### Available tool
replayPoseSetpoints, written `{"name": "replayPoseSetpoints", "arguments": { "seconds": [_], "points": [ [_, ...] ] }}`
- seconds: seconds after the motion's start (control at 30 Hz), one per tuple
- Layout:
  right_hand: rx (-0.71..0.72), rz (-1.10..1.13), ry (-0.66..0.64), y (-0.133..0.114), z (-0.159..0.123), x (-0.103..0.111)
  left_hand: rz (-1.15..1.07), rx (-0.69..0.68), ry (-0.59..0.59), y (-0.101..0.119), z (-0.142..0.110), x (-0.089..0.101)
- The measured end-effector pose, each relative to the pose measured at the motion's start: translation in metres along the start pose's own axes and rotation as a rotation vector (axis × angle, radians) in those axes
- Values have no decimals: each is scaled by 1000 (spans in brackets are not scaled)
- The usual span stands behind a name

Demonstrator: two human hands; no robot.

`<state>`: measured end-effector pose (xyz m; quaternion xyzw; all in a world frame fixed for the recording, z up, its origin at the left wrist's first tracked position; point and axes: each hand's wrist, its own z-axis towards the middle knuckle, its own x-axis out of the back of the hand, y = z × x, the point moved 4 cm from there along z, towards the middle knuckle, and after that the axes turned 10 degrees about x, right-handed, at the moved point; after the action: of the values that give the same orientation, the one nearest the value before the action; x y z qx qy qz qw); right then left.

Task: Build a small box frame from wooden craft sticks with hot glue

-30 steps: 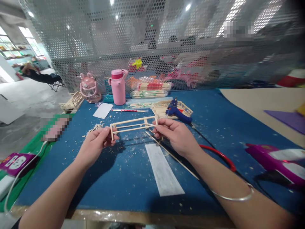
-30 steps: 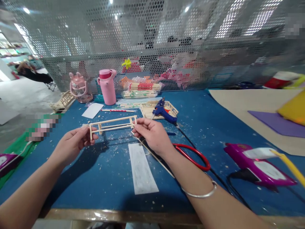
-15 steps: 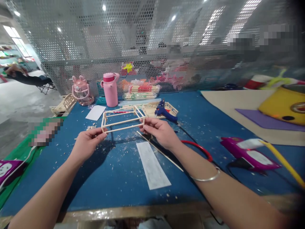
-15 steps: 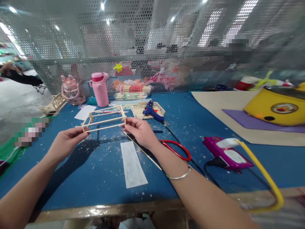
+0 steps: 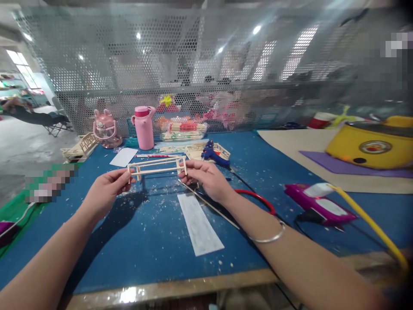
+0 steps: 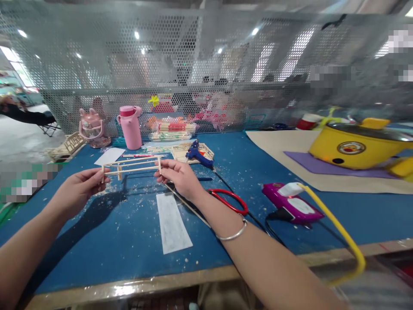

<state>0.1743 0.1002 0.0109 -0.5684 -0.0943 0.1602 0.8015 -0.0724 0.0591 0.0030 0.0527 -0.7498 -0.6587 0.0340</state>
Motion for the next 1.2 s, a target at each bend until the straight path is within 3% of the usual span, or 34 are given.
{"name": "replayPoseSetpoints", "arguments": {
  "seconds": [0.23, 0.37, 0.53, 0.7, 1.0, 1.2],
  "points": [
    [45, -195, -8, 4, 5, 2, 186, -49, 40, 2, 1, -1],
    [60, -197, 0, 5, 7, 4, 285, -53, 68, 4, -1, -3],
    [96, -37, -41, -4, 3, 3, -7, 8, -25, 6, -5, -6],
    [65, -52, -92, -11, -2, -1, -264, 72, -56, 11, -10, -7],
    [-26, -59, -153, -6, -1, 0, -280, 195, -85, 4, -9, -9],
    [-44, 47, -119, -8, 1, 3, -138, 71, -17, 9, -12, -7]
  ]
}}
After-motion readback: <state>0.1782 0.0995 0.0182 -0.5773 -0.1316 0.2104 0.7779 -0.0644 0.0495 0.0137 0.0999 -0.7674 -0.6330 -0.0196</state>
